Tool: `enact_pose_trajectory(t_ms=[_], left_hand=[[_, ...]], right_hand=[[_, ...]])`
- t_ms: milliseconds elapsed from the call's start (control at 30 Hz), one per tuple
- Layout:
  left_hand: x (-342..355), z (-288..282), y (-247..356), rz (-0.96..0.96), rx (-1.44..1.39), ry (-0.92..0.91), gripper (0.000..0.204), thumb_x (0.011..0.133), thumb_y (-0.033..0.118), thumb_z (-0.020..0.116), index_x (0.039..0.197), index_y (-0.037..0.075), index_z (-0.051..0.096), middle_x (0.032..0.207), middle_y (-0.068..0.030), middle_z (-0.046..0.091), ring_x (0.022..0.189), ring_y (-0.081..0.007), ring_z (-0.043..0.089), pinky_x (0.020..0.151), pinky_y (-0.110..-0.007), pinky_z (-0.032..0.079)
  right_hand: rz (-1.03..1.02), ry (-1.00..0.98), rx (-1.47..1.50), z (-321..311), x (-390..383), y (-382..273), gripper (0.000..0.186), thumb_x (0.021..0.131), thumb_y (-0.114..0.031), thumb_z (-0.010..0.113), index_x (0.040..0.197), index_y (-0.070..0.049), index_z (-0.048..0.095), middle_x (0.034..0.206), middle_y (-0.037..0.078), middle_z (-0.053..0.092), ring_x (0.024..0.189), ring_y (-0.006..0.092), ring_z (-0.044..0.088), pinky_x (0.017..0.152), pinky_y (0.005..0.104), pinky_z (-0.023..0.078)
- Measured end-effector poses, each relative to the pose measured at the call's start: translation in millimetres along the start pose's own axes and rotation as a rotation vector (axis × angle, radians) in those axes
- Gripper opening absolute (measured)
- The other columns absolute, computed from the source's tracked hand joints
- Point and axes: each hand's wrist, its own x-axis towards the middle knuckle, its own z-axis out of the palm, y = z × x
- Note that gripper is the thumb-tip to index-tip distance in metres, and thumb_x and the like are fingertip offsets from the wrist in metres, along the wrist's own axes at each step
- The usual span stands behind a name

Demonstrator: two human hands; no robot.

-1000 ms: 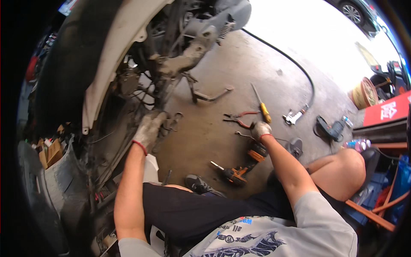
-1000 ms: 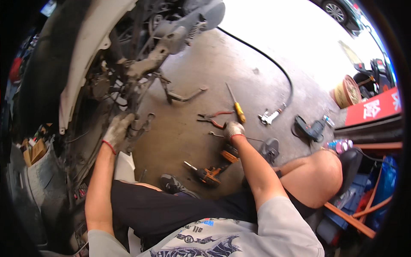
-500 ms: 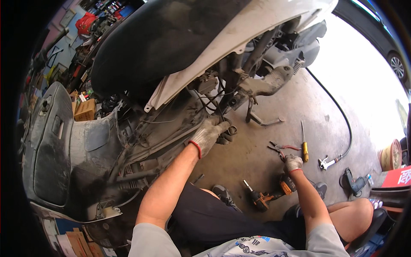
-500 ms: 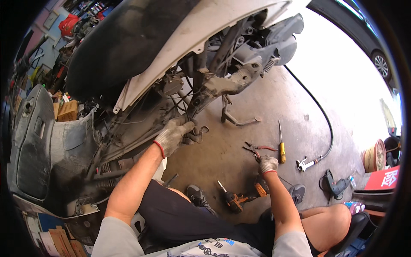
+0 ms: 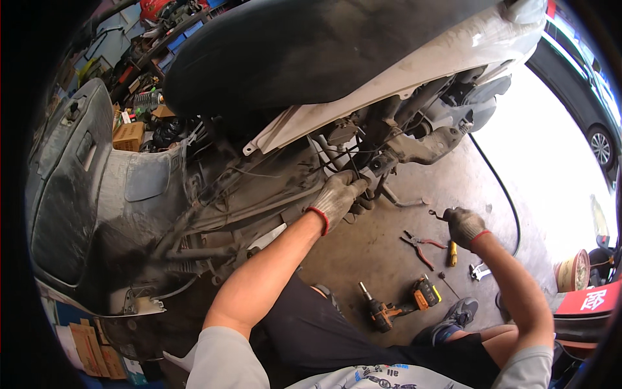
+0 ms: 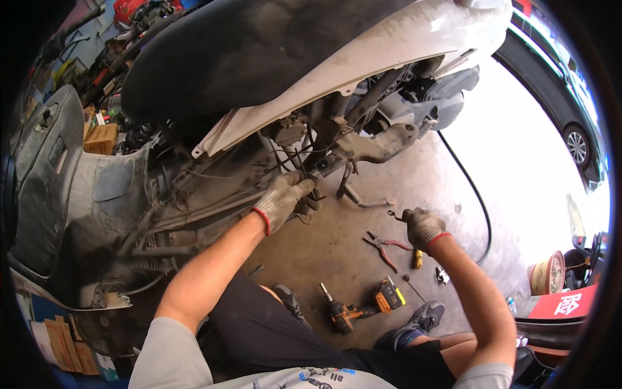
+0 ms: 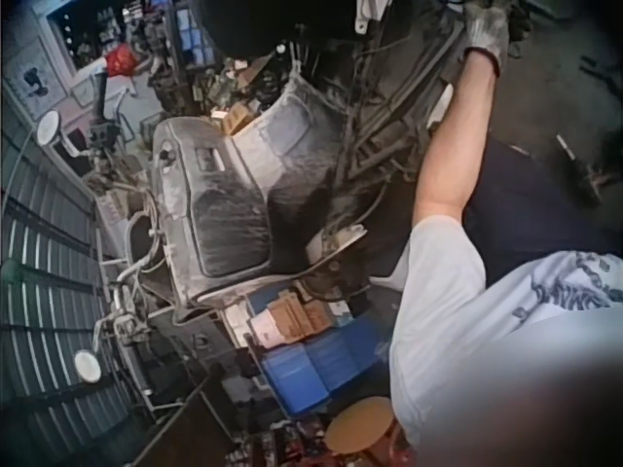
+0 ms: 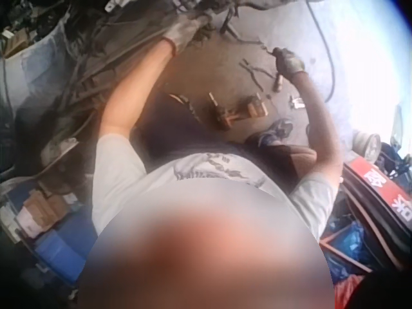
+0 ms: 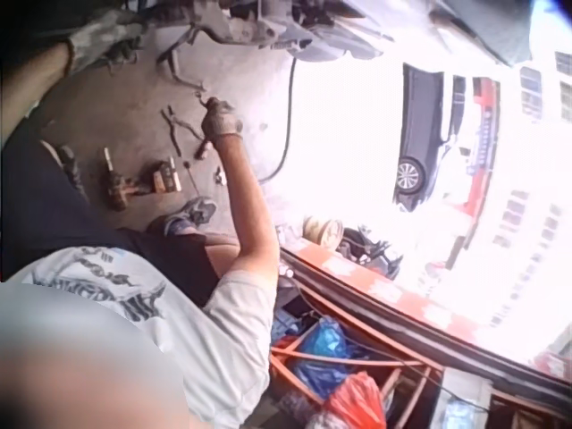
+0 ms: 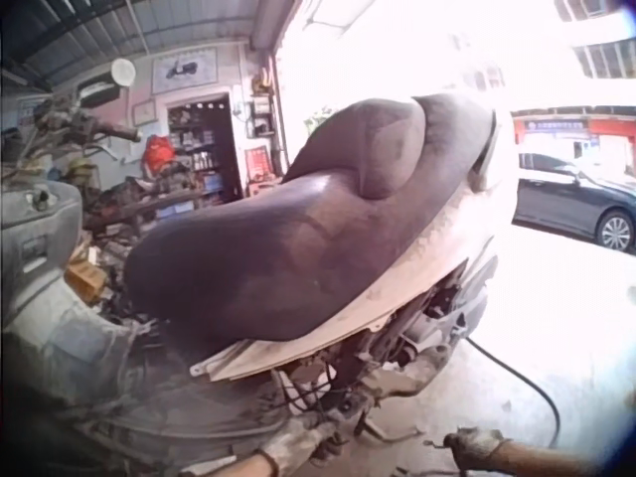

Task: The recorder is working on the internal components of a motorcycle, specifically adjusting cables and wires.

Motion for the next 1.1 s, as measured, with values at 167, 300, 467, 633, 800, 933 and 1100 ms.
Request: enact_pose_trajectory(t_ms=[167,300,467,633,800,933,1100], left_hand=[[1,-3,2,0.011,0.014,0.019,0.018,0.099,0.017,0.053,0.105,0.001,0.059,0.088,-0.0078,0.067,0.069,-0.0144,0.067,0.056,-0.026,0.053],[5,-2,3,0.028,-0.005,0.005,0.018,0.099,0.016,0.053,0.105,0.001,0.059,0.089,-0.0088,0.067,0.07,-0.0151,0.067,0.059,-0.025,0.053],[10,-5,-3,0.04,-0.051,0.008,0.017,0.099,0.016,0.053,0.105,0.001,0.059,0.088,-0.0087,0.066,0.07,-0.0161,0.067,0.058,-0.026,0.053],[13,-4,-6,0.042,-0.07,0.017,0.015,0.099,0.014,0.053,0.104,0.001,0.059,0.087,-0.0085,0.066,0.069,-0.0163,0.067,0.057,-0.027,0.053],[11,-3,-5,0.021,-0.082,0.022,0.014,0.099,0.012,0.052,0.104,0.001,0.058,0.086,-0.0085,0.066,0.069,-0.0165,0.067,0.057,-0.027,0.053],[14,-6,-8,0.029,-0.084,0.001,0.013,0.099,0.012,0.052,0.103,0.001,0.058,0.086,-0.0085,0.065,0.068,-0.0171,0.067,0.056,-0.027,0.052],[18,-10,-15,0.049,-0.205,-0.031,0.013,0.099,0.013,0.053,0.103,0.002,0.058,0.085,-0.0085,0.064,0.064,-0.017,0.065,0.055,-0.028,0.052]], right_hand=[[-0.079,0.025,0.013,-60,-34,-1,0.021,0.093,-0.02,0.052,0.104,-0.01,0.067,0.097,0.017,0.067,0.093,0.0354,0.066,0.08,0.0448,0.053],[-0.077,0.124,0.073,-56,-52,8,0.02,0.093,-0.02,0.051,0.101,-0.01,0.067,0.094,0.017,0.067,0.089,0.0358,0.066,0.078,0.0458,0.052],[-0.04,0.08,0.081,-58,-56,11,0.021,0.094,-0.02,0.051,0.102,-0.01,0.067,0.095,0.016,0.067,0.091,0.035,0.066,0.08,0.0445,0.053],[-0.014,0.086,0.078,-63,-58,13,0.021,0.094,-0.021,0.052,0.104,-0.009,0.067,0.097,0.015,0.067,0.092,0.0339,0.066,0.08,0.0433,0.053],[-0.023,0.087,0.096,-63,-63,12,0.021,0.094,-0.021,0.052,0.104,-0.009,0.067,0.097,0.015,0.067,0.093,0.0339,0.066,0.08,0.0433,0.053],[-0.042,0.063,0.078,-62,-61,9,0.022,0.095,-0.022,0.052,0.104,-0.009,0.067,0.096,0.015,0.068,0.092,0.0343,0.066,0.08,0.0435,0.053],[-0.091,0.078,0.123,-68,-64,-4,0.021,0.093,-0.021,0.053,0.103,-0.009,0.067,0.098,0.016,0.068,0.091,0.0345,0.066,0.08,0.0431,0.054]])
